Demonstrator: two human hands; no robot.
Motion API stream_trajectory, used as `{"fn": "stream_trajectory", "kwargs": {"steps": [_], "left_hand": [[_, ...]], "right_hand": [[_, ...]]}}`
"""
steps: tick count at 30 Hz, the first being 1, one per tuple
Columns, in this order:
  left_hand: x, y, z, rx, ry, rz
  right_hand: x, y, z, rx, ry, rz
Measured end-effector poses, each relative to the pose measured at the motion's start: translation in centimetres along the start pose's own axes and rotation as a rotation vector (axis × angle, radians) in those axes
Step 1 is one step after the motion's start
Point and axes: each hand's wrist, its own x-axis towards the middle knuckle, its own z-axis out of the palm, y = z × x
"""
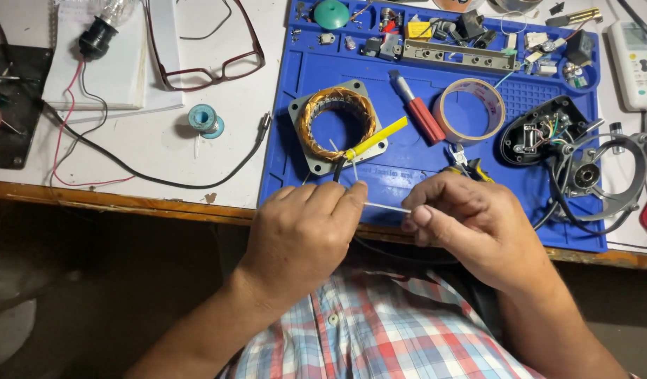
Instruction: Applying and positioning yellow heat shrink tubing on the wires of a motor stator at a repair bench.
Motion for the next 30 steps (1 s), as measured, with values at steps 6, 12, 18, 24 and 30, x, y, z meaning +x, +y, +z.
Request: {"fn": "stream_trajectory", "kwargs": {"steps": [6, 12, 18, 24, 30], "left_hand": [[1.6, -1.5, 0.2, 0.192, 0.052, 0.133], [3.1, -3.7, 0.9, 0.012, 0.000, -0.022], [3.3, -5.8, 2.0, 0.005, -0.011, -0.101], [3.4, -6.5, 2.8, -0.010, -0.073, -0.148], [4.2, -7.2, 4.0, -0.131, -0.238, -0.205]], "right_hand": [[0.8, 1.2, -0.8, 0.016, -0.179, 0.339], [2.9, -1.9, -2.7, -0.348, -0.118, 0.475], [4.7, -3.5, -2.2, -0.799, -0.252, 0.579], [5.3, -4.8, -2.0, -0.841, -0.271, 0.681], [5.9, -4.8, -1.1, -0.783, -0.224, 0.577]]}}
